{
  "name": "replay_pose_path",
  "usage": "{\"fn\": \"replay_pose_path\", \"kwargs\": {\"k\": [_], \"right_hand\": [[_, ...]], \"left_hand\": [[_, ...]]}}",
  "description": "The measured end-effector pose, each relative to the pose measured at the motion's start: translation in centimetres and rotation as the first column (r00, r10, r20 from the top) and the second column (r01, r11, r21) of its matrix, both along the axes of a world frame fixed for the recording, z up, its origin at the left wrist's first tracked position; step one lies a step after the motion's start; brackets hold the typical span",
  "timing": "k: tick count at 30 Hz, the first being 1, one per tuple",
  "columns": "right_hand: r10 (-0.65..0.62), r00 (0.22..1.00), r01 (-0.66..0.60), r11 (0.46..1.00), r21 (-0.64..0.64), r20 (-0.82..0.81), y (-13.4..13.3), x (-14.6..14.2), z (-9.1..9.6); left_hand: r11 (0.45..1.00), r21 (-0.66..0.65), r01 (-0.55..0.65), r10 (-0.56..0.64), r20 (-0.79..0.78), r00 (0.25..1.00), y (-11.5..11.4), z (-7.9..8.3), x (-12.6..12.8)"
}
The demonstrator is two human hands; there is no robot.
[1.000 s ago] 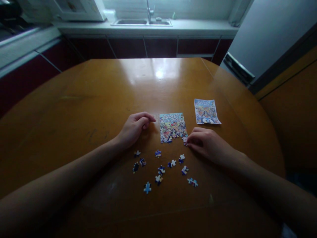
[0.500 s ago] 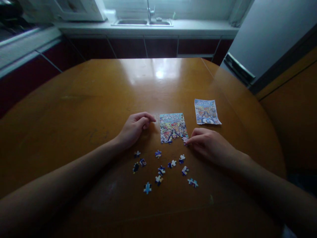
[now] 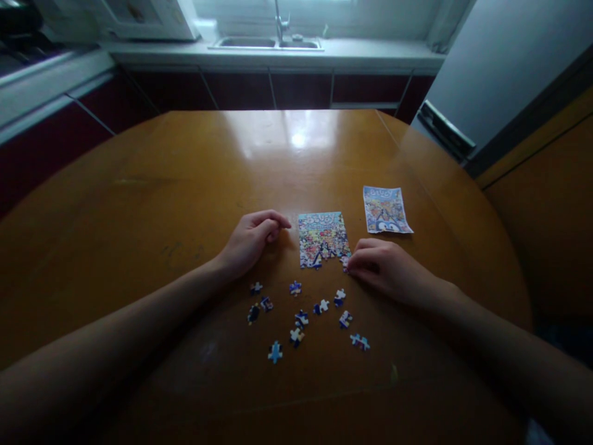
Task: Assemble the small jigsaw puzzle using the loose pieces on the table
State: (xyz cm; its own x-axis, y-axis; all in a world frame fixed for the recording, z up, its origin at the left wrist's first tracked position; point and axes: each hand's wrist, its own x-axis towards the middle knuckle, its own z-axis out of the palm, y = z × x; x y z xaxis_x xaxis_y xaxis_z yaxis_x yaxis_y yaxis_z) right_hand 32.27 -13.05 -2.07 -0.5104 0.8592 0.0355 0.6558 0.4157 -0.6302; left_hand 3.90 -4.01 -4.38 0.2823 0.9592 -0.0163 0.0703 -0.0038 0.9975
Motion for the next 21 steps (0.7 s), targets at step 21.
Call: {"fn": "replay_pose_path", "kwargs": {"k": [21], "right_hand": [[-0.083,0.995,0.087,0.993,0.079,-0.055,0.09,0.46,0.22]], "left_hand": [[1.000,-0.015,-0.009,0.009,0.016,1.000,0.00,-0.06,0.01]]}}
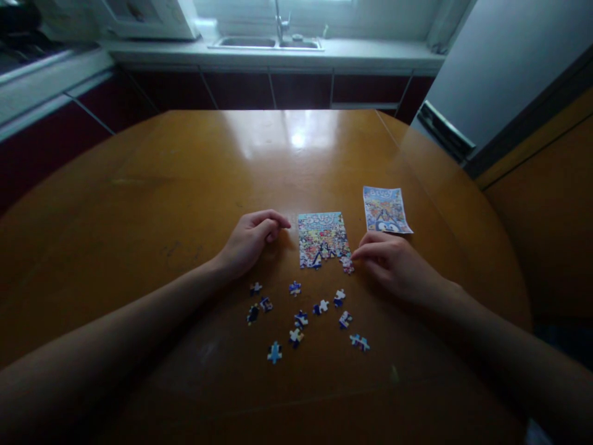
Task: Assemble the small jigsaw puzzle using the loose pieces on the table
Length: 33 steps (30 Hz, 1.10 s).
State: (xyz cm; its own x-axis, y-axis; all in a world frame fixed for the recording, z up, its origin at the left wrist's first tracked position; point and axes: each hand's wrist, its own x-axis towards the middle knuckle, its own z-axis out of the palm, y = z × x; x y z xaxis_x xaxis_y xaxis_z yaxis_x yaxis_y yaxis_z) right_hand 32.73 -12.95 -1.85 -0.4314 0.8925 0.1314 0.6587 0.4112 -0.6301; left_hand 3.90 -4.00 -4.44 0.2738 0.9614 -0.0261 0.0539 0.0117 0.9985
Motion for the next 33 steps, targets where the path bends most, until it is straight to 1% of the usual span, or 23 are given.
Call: {"fn": "replay_pose_path", "kwargs": {"k": [3,7,13,18,21,23,25,28,33], "right_hand": [[0.071,0.994,-0.069,0.997,-0.025,0.079,-0.16,0.08,-0.11],[0.086,0.987,-0.082,0.996,-0.037,0.136,-0.17,0.13,-0.25],[0.011,1.000,-0.010,1.000,-0.019,0.009,-0.14,-0.18,0.04],[0.056,0.996,-0.052,0.997,-0.063,0.065,-0.18,-0.25,-0.03],[0.060,0.996,-0.055,0.995,-0.082,0.058,-0.16,-0.24,-0.22],[0.029,0.999,-0.027,0.997,-0.073,0.022,-0.11,-0.24,-0.31],[-0.034,0.999,0.033,0.999,-0.040,-0.019,-0.04,-0.22,-0.37],[-0.090,0.996,0.089,0.996,-0.012,-0.028,-0.01,-0.16,-0.40],[-0.026,0.999,0.027,0.999,-0.044,0.030,-0.16,-0.16,-0.45]], "left_hand": [[1.000,0.008,-0.001,0.001,-0.001,1.000,0.01,-0.02,-0.04],[1.000,0.009,0.008,-0.008,-0.009,1.000,0.03,-0.06,-0.13],[1.000,0.006,0.004,-0.004,0.001,1.000,0.04,0.05,-0.07],[1.000,0.001,0.004,-0.004,-0.002,1.000,-0.02,0.12,0.01],[1.000,0.009,0.007,-0.007,-0.012,1.000,-0.03,0.07,-0.04],[1.000,0.010,0.008,-0.008,-0.015,1.000,-0.02,0.03,-0.06],[1.000,0.009,0.008,-0.008,-0.009,1.000,-0.02,0.02,-0.05],[1.000,0.007,0.007,-0.007,0.001,1.000,-0.01,0.04,-0.02],[1.000,0.006,0.001,-0.001,-0.008,1.000,-0.03,0.15,0.00]]}}
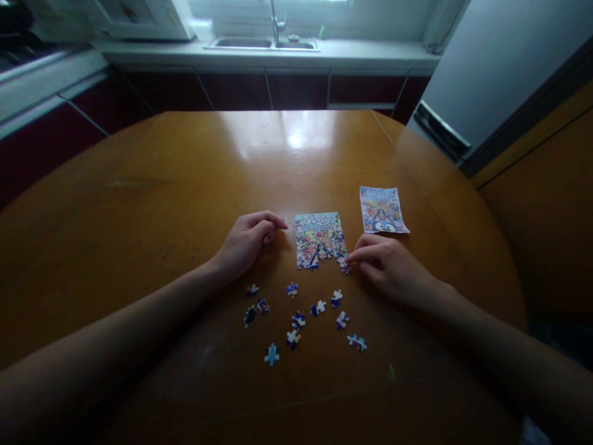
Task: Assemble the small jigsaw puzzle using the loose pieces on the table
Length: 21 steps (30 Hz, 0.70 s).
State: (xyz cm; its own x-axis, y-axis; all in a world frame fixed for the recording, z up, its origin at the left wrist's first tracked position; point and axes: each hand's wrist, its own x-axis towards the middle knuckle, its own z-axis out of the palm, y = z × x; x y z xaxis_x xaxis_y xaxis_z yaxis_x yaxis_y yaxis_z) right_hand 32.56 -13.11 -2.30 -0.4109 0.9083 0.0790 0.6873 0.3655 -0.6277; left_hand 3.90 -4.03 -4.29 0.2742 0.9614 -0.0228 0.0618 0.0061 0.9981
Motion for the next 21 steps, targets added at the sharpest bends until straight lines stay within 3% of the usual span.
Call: {"fn": "replay_pose_path", "kwargs": {"k": [9,15,21], "right_hand": [[0.036,0.998,-0.035,0.999,-0.019,0.050,-0.15,-0.32,0.20],[-0.030,0.999,0.031,0.999,0.028,-0.026,-0.35,-0.54,0.38],[-0.005,1.000,0.005,1.000,-0.029,0.012,-0.36,-0.66,-0.08]], "left_hand": [[1.000,0.013,0.010,-0.010,-0.014,1.000,-0.04,-0.01,-0.05],[1.000,0.012,0.014,-0.014,0.006,1.000,-0.04,-0.01,0.05],[1.000,0.014,0.020,-0.020,0.020,1.000,-0.07,-0.09,0.14]]}}
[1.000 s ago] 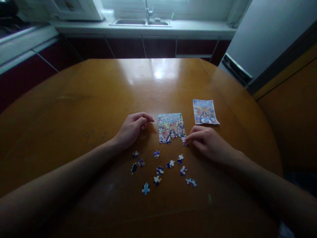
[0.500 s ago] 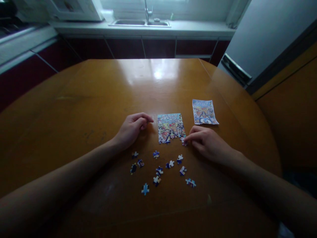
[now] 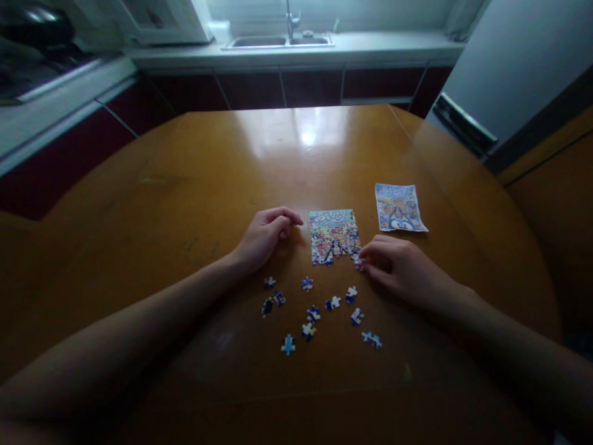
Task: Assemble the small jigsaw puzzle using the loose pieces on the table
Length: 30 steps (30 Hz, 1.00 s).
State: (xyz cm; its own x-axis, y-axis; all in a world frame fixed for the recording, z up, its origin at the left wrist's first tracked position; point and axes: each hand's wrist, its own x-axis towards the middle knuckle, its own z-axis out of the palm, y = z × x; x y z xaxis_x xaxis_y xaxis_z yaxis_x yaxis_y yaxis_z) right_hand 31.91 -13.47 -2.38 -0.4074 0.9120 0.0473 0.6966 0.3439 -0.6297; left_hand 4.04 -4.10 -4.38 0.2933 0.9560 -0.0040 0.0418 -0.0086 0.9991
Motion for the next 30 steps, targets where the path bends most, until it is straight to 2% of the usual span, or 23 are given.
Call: {"fn": "replay_pose_path", "kwargs": {"k": [8,11,15,20,25,30], "right_hand": [[-0.015,0.999,0.014,1.000,-0.025,-0.049,-0.2,-0.2,0.6],[0.114,0.992,-0.115,0.993,-0.013,-0.051,-0.8,-0.4,1.2],[0.328,0.944,-0.329,0.943,-0.055,-0.035,-1.8,-0.7,1.7],[0.453,0.891,-0.453,0.888,-0.078,-0.024,-2.4,-0.9,1.6],[0.501,0.865,-0.493,0.861,-0.125,0.035,-2.5,-1.1,1.6],[0.478,0.874,-0.467,0.876,-0.118,0.084,-2.7,-1.3,1.7]], "left_hand": [[1.000,-0.005,-0.008,0.008,-0.006,1.000,-0.1,0.1,0.0],[1.000,-0.009,-0.006,0.005,-0.011,1.000,-0.1,0.2,0.0],[1.000,-0.008,-0.010,0.010,-0.007,1.000,-0.1,0.2,0.1],[1.000,-0.001,-0.005,0.005,-0.023,1.000,-0.1,0.0,0.1],[1.000,0.004,0.011,-0.011,-0.011,1.000,0.0,-0.2,0.0],[1.000,0.013,0.006,-0.006,-0.015,1.000,0.0,-0.1,0.1]]}}
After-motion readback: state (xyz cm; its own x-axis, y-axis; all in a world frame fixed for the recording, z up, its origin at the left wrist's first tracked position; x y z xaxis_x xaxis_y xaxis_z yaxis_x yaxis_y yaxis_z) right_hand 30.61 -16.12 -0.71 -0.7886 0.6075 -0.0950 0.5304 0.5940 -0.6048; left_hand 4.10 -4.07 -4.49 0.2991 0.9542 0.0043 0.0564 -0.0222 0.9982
